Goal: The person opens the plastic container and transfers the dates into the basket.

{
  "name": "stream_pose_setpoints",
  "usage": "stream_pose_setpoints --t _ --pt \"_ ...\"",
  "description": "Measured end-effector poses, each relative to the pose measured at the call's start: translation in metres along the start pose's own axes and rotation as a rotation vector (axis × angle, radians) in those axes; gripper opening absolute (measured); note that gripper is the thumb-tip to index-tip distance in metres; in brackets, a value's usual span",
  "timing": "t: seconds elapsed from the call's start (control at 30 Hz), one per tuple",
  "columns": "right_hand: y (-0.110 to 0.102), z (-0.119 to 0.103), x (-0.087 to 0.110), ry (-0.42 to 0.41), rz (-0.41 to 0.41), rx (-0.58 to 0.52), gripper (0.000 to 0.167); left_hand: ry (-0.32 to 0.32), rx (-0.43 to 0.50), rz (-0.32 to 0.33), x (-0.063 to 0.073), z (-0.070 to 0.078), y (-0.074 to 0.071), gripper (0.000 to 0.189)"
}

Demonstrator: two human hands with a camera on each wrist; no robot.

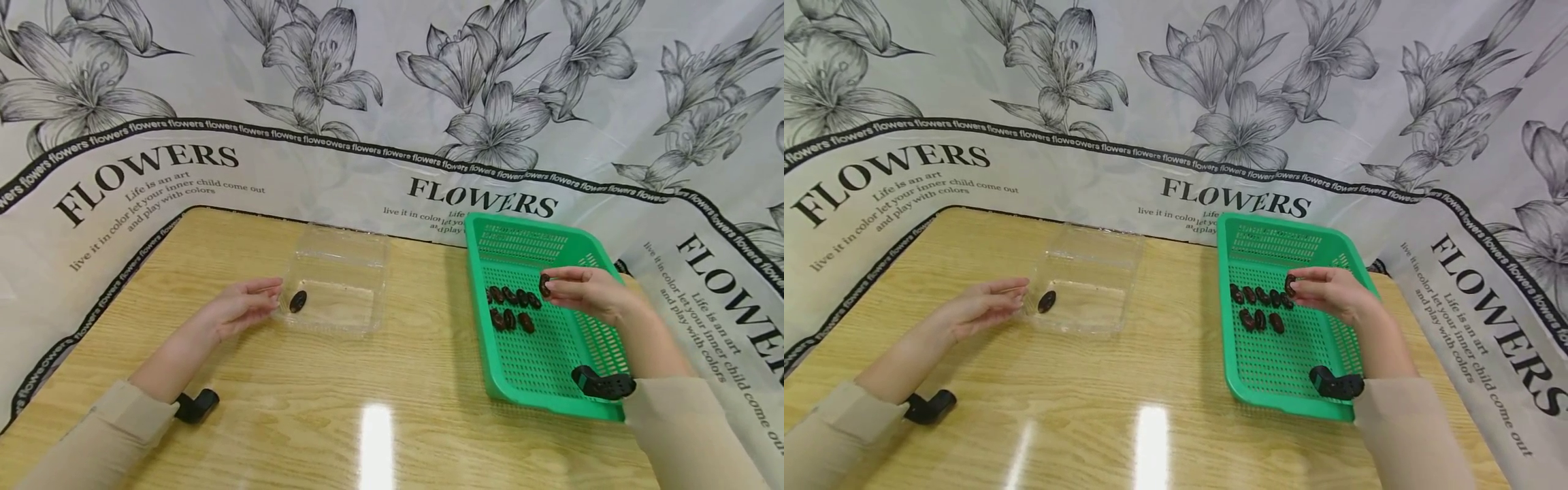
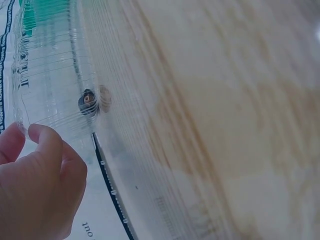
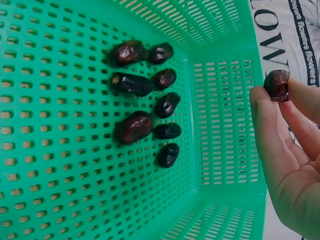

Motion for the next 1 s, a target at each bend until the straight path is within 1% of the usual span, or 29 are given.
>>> stream_pose_setpoints --t 0.2,0.4,0.5,0.53,0.63,0.7,0.8,1.0 --pt "-0.006 0.008 -0.003 0.013 0.020 0.094 0.022 -0.002 -0.037 -0.003 0.002 -0.002 -0.001 0.066" --pt "-0.012 0.019 -0.010 0.036 0.019 0.186 0.022 -0.003 -0.025 0.001 0.002 -0.003 -0.002 0.068" --pt "-0.014 0.023 -0.012 0.041 0.024 0.251 0.019 0.000 -0.024 0.001 0.001 -0.002 -0.001 0.068" --pt "-0.013 0.025 -0.013 0.043 0.025 0.273 0.022 0.001 -0.026 0.002 0.001 -0.001 -0.001 0.067" --pt "-0.012 0.030 -0.014 0.051 0.022 0.379 0.040 0.001 -0.031 0.007 0.001 -0.001 -0.002 0.067" --pt "-0.011 0.034 -0.015 0.057 0.016 0.448 0.050 -0.002 -0.026 0.009 0.001 -0.001 -0.002 0.067" --pt "-0.012 0.042 -0.015 0.065 0.004 0.528 0.052 -0.002 -0.022 0.006 0.000 -0.001 -0.001 0.067" --pt "-0.014 0.053 -0.017 0.047 0.014 0.585 0.048 -0.003 -0.028 -0.005 -0.001 0.000 0.000 0.066"
Point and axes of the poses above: each hand's wrist, its own x-axis away from the middle knuckle, its own y-axis out of the palm, z = x × y, the point moved 5 cm from there along -x, towards the middle knuckle, and after that the axes turned 9 degrees about z, right-handed, at the moved point
